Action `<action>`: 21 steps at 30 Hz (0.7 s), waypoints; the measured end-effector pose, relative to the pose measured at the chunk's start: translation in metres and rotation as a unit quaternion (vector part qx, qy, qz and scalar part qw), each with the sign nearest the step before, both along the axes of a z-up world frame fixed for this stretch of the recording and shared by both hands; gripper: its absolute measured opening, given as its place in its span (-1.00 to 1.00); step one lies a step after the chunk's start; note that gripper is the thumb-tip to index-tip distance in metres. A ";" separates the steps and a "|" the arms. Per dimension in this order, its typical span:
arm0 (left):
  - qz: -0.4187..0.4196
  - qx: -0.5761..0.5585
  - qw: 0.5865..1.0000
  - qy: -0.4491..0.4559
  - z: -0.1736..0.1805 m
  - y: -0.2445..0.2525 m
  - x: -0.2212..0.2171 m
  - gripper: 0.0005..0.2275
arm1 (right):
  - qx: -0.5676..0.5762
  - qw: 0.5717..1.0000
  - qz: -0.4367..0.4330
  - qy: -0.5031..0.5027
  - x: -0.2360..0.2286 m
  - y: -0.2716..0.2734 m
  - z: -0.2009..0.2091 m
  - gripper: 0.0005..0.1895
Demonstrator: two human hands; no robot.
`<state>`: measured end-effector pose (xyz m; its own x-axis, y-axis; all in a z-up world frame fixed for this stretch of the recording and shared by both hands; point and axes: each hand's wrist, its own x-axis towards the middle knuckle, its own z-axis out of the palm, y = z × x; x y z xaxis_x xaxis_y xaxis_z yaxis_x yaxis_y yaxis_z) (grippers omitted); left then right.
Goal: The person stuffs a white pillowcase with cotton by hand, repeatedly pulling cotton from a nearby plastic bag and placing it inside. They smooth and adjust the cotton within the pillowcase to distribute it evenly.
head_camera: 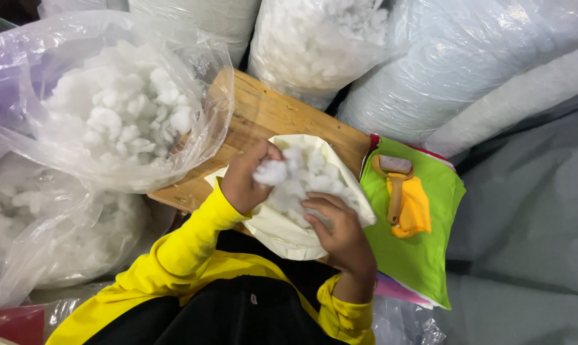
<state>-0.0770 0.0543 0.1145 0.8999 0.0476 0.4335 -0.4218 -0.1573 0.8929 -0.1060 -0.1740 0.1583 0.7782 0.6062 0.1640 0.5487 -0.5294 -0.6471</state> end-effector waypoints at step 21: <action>-0.074 -0.002 0.988 -0.132 0.002 -0.025 0.026 -0.65 | 0.036 0.973 -0.182 -0.139 0.043 -0.017 -0.033 -0.58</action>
